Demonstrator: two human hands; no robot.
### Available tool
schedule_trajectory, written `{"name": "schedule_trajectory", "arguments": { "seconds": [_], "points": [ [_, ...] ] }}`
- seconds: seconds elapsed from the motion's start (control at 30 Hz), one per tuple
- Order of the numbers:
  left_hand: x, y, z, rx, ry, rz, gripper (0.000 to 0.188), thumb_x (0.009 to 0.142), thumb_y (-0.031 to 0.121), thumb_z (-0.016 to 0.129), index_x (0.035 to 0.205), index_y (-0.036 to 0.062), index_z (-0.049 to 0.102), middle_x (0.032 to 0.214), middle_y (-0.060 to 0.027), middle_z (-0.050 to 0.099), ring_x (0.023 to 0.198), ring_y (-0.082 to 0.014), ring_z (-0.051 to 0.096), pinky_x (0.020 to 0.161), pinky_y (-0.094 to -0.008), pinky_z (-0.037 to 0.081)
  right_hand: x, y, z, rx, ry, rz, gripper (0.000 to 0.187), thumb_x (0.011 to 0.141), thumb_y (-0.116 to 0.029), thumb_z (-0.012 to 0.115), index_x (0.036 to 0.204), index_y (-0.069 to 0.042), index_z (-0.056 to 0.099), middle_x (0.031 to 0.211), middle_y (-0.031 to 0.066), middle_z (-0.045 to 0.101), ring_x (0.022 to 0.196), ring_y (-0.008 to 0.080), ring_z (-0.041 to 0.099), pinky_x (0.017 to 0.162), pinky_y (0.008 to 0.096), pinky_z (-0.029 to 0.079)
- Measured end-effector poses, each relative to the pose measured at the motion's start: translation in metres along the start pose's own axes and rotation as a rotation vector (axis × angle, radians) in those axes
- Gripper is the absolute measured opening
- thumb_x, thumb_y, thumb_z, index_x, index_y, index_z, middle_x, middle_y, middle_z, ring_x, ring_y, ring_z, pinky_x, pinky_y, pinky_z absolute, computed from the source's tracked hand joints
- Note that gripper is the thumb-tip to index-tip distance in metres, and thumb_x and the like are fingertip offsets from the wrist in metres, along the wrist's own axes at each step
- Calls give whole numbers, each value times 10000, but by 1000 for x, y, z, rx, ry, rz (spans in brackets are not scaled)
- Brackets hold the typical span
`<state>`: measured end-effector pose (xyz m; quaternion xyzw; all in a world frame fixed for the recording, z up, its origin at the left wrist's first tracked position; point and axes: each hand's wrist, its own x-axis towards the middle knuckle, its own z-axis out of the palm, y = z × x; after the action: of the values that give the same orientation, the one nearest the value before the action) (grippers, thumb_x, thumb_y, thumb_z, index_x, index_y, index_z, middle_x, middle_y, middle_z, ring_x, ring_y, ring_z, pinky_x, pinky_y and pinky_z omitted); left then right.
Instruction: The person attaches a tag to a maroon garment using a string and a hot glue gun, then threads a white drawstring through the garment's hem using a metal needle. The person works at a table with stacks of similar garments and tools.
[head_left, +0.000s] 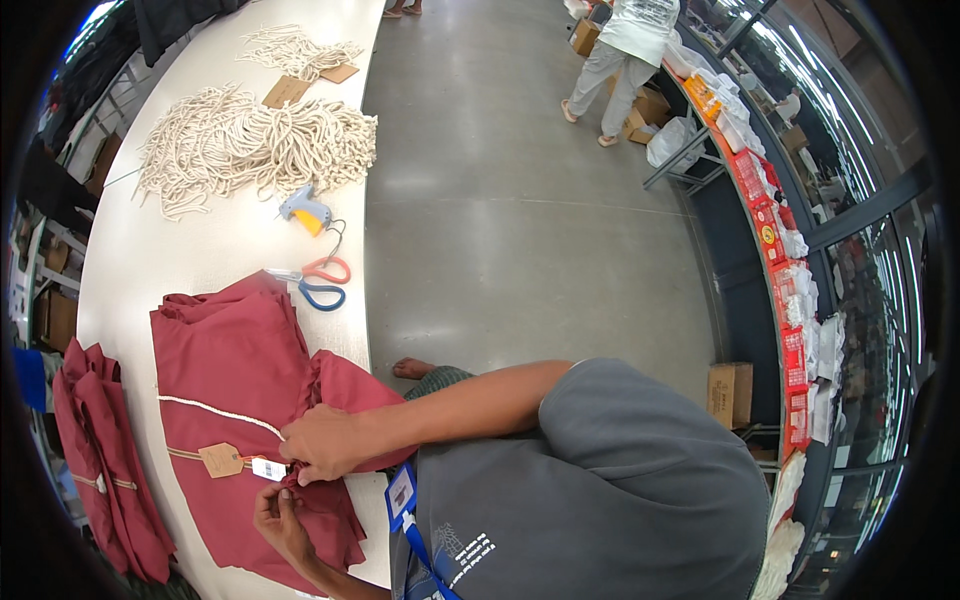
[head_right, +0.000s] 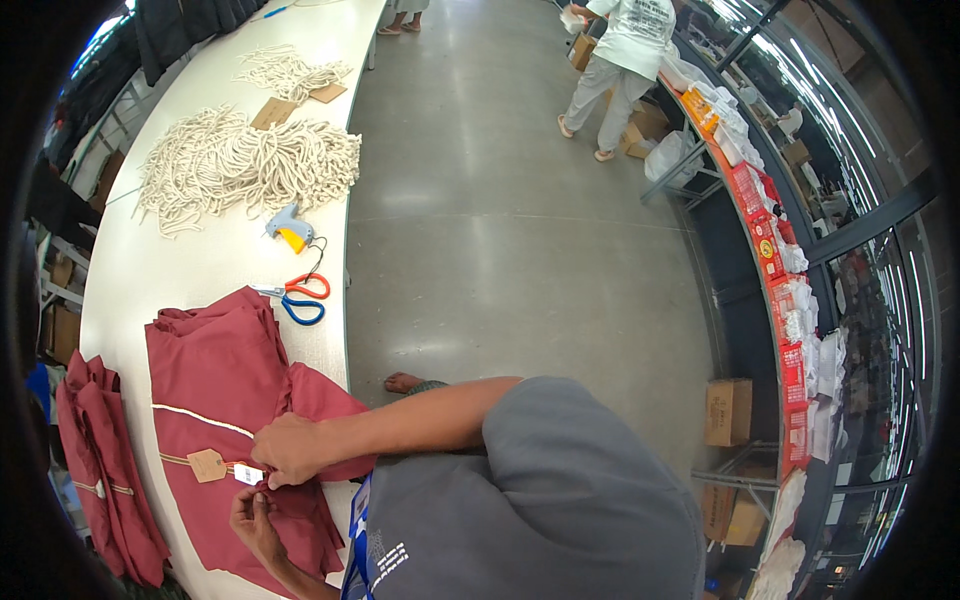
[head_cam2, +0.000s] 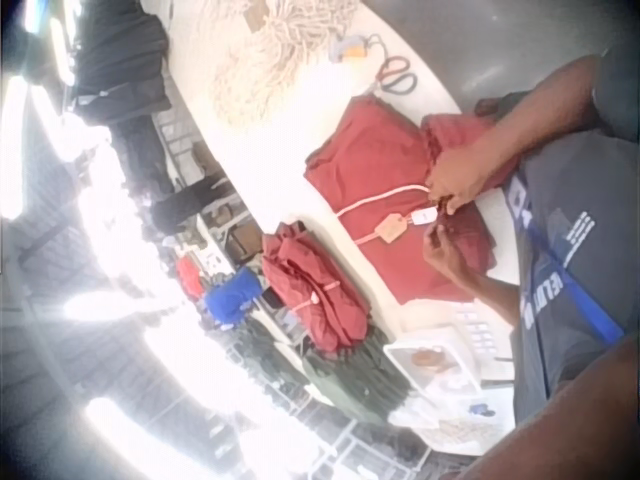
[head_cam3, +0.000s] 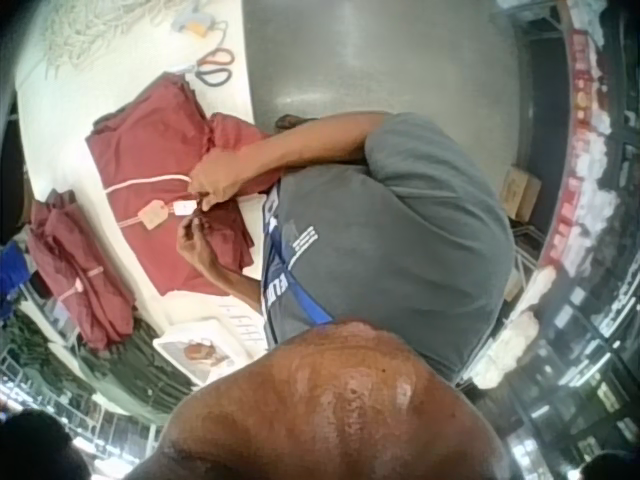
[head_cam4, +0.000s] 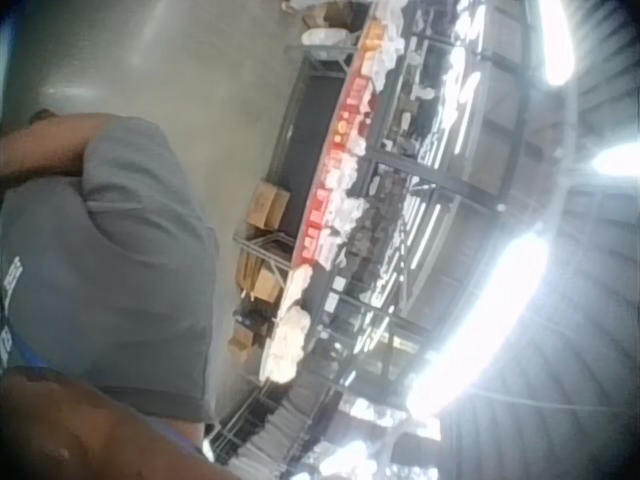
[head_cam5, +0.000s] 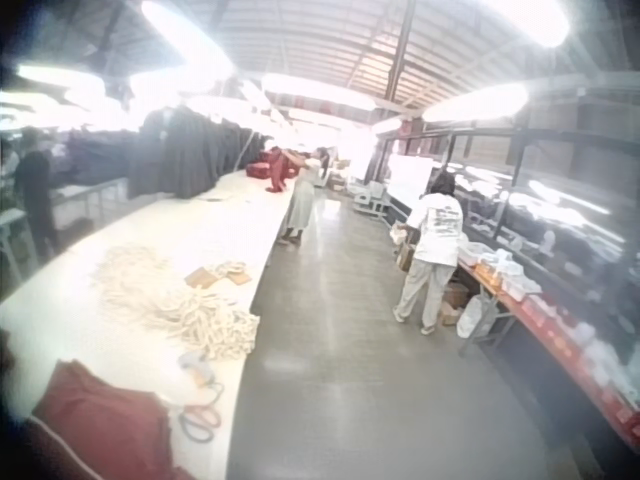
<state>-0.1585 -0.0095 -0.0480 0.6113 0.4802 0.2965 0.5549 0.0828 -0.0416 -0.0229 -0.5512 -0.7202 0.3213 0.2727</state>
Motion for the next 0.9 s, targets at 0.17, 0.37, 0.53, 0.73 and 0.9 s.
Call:
{"name": "schedule_trajectory", "arguments": {
  "seconds": [0.17,0.37,0.53,0.73,0.9],
  "points": [
    [-1,-6,1,54,10,83,61,992,-9,568,976,-14,627,821,-20,597,728,-85,542,662,-231,460,-2,0,-46,-154,-257,133,365,815,-405,760,833,-41,755,816,180,729,864,380,719,666,483,551],
    [-7,-13,-16,97,152,58,58,1001,2,562,969,-13,608,810,-19,567,729,-95,527,670,-232,440,-2,27,-103,-260,-438,198,321,811,-403,765,866,-87,762,842,158,737,871,363,721,676,488,550],
    [-8,-12,-18,114,128,146,62,1007,16,564,972,-13,606,820,-23,566,739,-100,526,680,-241,449,9,6,-71,-183,-411,41,366,828,-420,737,913,-64,757,858,170,736,871,383,715,694,509,542],
    [-10,-14,-18,181,194,150,78,1018,41,568,978,-13,609,855,-27,574,757,-108,532,708,-249,466,12,-4,-55,-100,-425,76,346,866,-392,687,918,-57,755,851,188,725,861,398,707,703,512,534],
    [-15,-18,-21,176,219,137,87,1027,45,555,991,-11,610,866,-28,569,793,-111,553,723,-247,480,6,23,-85,-287,-547,124,341,861,-408,699,937,-82,760,886,160,737,887,377,707,699,504,536]
  ]
}}
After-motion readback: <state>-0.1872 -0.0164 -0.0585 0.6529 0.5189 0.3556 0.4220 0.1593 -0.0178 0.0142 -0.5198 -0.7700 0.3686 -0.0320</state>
